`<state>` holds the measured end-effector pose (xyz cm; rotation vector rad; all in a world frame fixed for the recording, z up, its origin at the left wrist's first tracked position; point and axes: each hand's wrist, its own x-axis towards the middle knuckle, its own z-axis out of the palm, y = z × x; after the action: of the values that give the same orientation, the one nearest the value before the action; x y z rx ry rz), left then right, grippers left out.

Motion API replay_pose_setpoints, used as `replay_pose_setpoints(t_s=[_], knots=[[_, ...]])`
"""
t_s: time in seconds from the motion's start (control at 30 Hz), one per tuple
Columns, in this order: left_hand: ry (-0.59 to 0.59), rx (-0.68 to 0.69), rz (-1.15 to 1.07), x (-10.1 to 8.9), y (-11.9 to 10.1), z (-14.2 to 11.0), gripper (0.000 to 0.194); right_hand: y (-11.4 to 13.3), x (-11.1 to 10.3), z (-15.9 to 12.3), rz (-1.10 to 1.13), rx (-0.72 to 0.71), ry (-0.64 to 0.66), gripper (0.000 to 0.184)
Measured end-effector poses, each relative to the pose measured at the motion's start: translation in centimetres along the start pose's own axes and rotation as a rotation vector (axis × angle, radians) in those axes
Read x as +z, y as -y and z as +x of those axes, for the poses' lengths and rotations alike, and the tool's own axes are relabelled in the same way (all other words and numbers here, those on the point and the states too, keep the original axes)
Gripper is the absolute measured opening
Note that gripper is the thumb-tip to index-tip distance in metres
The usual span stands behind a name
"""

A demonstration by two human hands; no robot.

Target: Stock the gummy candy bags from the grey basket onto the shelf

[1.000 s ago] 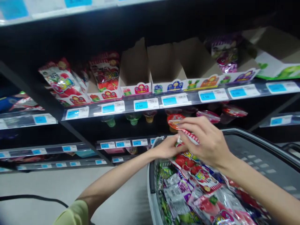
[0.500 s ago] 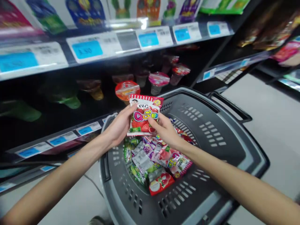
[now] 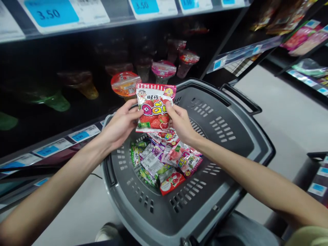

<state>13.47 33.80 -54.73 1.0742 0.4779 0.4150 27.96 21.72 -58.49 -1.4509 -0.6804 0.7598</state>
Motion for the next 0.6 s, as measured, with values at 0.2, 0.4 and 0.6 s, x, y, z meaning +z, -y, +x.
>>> replay_pose_setpoints(t_s=[0.2,0.4,0.6], knots=[[0.005,0.007,0.012,-0.09,0.42,-0.30,0.031,-0.18,-0.13,0.07,0.034,-0.033,-0.061,0.042],[0.005,0.052,0.009,-0.17,0.69,-0.27,0.033,-0.07,-0.10,0.06,0.045,-0.044,-0.058,0.041],[0.011,0.080,0.023,-0.09,0.66,-0.32,0.031,0.51,0.07,0.02,0.094,-0.061,-0.048,0.038]])
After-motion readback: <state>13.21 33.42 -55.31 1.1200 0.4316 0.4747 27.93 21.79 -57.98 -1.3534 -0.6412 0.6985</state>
